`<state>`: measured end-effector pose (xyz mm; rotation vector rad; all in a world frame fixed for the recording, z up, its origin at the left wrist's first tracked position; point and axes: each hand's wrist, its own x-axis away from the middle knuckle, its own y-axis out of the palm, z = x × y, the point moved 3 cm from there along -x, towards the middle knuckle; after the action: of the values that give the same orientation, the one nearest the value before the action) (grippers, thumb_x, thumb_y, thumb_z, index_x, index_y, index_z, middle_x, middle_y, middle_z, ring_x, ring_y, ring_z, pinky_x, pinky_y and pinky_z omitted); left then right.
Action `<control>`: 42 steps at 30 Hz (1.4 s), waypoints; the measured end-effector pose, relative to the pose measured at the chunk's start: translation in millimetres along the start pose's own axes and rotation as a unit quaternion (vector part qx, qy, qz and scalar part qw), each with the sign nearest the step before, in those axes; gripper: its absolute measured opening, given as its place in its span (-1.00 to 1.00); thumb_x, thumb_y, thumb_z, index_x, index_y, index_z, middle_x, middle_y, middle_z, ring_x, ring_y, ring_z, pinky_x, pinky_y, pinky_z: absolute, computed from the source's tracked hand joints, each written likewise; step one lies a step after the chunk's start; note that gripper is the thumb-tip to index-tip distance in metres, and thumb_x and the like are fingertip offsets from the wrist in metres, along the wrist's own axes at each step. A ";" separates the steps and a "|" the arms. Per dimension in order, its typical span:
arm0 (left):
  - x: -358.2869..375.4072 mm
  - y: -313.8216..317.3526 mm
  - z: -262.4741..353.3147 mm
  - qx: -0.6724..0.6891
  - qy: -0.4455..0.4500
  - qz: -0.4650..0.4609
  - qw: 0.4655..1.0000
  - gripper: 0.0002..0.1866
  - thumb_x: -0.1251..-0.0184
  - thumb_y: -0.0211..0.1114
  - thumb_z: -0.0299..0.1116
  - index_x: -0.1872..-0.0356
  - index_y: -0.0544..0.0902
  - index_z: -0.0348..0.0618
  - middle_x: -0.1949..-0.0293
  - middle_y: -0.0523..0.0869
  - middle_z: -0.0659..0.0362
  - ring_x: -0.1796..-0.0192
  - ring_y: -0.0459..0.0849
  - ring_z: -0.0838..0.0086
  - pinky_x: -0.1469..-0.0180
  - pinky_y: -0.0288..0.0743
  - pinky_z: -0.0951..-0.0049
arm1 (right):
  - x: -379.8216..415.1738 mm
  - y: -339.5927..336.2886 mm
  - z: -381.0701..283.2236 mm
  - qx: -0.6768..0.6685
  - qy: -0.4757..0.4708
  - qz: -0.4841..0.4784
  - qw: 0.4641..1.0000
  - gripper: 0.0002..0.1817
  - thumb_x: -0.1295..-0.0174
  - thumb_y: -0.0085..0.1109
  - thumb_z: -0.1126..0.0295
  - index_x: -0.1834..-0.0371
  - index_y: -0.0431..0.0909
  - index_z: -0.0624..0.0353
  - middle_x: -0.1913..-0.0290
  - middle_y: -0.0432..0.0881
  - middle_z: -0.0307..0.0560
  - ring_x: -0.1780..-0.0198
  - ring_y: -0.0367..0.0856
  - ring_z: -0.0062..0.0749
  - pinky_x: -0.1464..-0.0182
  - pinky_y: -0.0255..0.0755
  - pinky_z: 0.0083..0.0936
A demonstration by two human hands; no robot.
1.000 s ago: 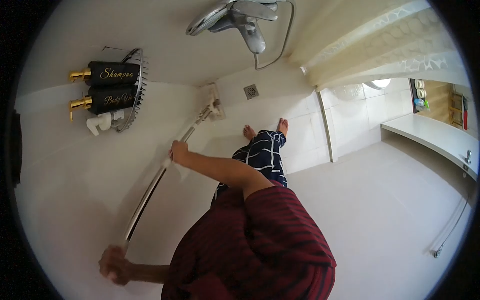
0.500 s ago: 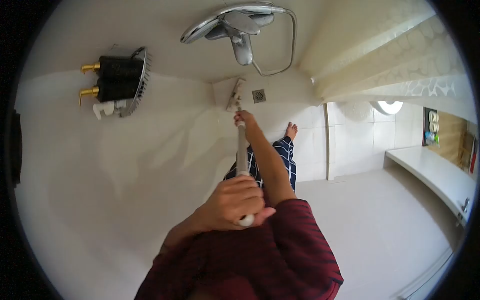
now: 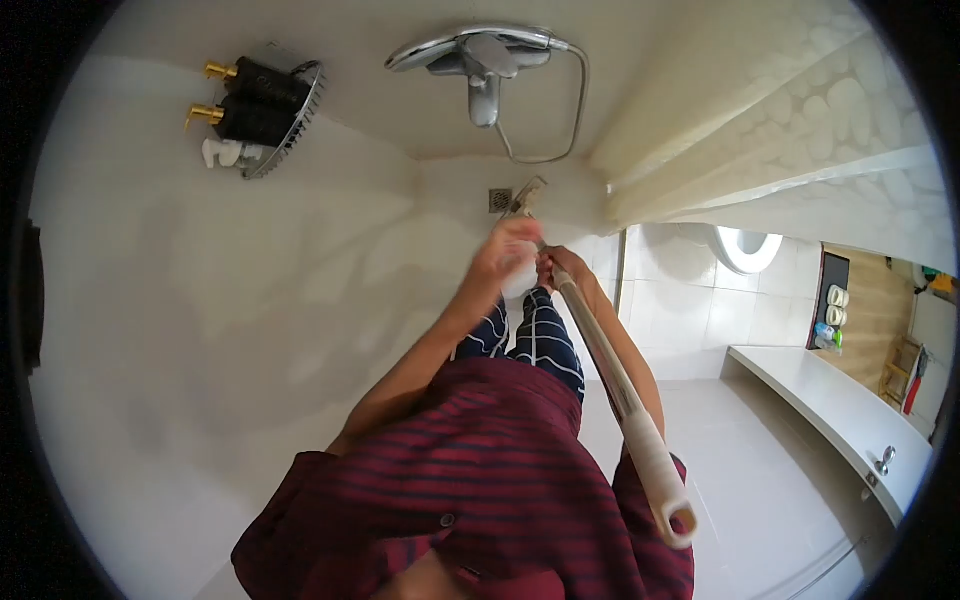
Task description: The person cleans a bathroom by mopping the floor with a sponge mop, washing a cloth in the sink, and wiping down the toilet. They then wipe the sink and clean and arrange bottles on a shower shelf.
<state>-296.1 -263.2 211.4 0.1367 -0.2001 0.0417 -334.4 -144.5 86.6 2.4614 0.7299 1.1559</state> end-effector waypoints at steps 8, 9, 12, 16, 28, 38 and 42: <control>-66.8 -135.2 -374.0 -0.047 -0.287 0.136 0.947 -0.39 -0.05 0.28 -0.05 -0.06 0.40 -0.25 -0.01 0.49 -0.02 0.04 0.52 0.33 0.11 0.43 0.41 | 16.1 34.4 10.1 -0.037 0.215 0.070 0.973 -0.61 -0.05 -0.05 0.57 0.01 0.24 0.09 0.66 0.30 -0.27 0.77 0.23 -0.64 0.78 0.12 -0.71; -71.6 -144.7 -385.4 -0.070 -0.318 0.249 0.912 -0.29 -0.01 0.27 0.07 -0.10 0.37 -0.24 -0.09 0.43 -0.08 -0.06 0.47 0.25 0.03 0.41 0.38 | 28.7 49.2 -0.8 -0.042 0.203 0.083 0.975 -0.51 -0.06 -0.04 0.58 -0.12 0.19 0.12 0.65 0.31 -0.26 0.77 0.24 -0.63 0.77 0.12 -0.71; -74.5 -139.4 -270.0 0.125 -0.387 0.311 0.859 -0.15 0.00 0.17 0.27 -0.24 0.21 -0.06 -0.23 0.25 -0.07 -0.18 0.35 0.14 -0.09 0.32 0.08 | 67.4 86.4 -37.1 -0.020 0.175 0.076 0.981 -0.24 -0.02 0.03 0.53 -0.34 -0.06 0.26 0.66 0.35 -0.26 0.76 0.31 -0.59 0.73 0.23 -0.69; -109.8 -172.1 -315.9 0.188 -0.360 0.172 0.897 -0.15 0.02 0.13 0.33 -0.25 0.18 0.09 -0.25 0.22 0.03 -0.21 0.29 0.06 -0.10 0.23 -0.10 | 96.1 116.3 -65.9 -0.012 0.162 0.076 0.984 -0.23 -0.02 0.01 0.53 -0.35 -0.09 0.26 0.66 0.33 -0.25 0.75 0.31 -0.58 0.72 0.23 -0.66; -112.1 -260.0 -295.3 -0.049 -0.449 0.242 0.859 -0.21 0.11 0.14 0.35 -0.01 0.36 -0.08 0.15 0.47 0.07 0.07 0.41 0.33 0.05 0.24 0.12 | -9.1 98.1 -8.3 0.029 0.114 0.165 0.979 -0.82 0.05 -0.02 0.55 0.34 0.31 0.34 0.65 0.39 -0.14 0.75 0.39 -0.47 0.78 0.31 -0.56; -116.4 -280.9 -298.6 -0.221 -0.411 0.213 0.858 -0.27 0.19 0.22 0.35 0.32 0.50 -0.22 0.59 0.51 0.17 0.60 0.46 0.50 0.63 0.29 0.51 | -72.6 87.0 34.4 -0.083 0.125 0.214 0.965 -0.87 0.03 0.04 0.59 0.42 0.30 0.29 0.63 0.40 -0.11 0.71 0.39 -0.46 0.73 0.38 -0.50; -103.0 -276.9 -294.0 -0.222 -0.436 0.227 0.842 -0.40 0.08 0.17 0.32 0.47 0.43 -0.11 0.56 0.44 0.23 0.52 0.43 0.51 0.47 0.31 0.41 | -81.3 82.7 38.3 -0.065 0.128 0.219 0.965 -0.88 0.04 0.04 0.57 0.45 0.32 0.32 0.63 0.41 -0.10 0.72 0.40 -0.44 0.74 0.37 -0.51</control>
<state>-324.3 -499.1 -131.0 -0.3771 -1.1494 0.4087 -322.8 -261.4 53.1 2.4552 0.1572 1.6441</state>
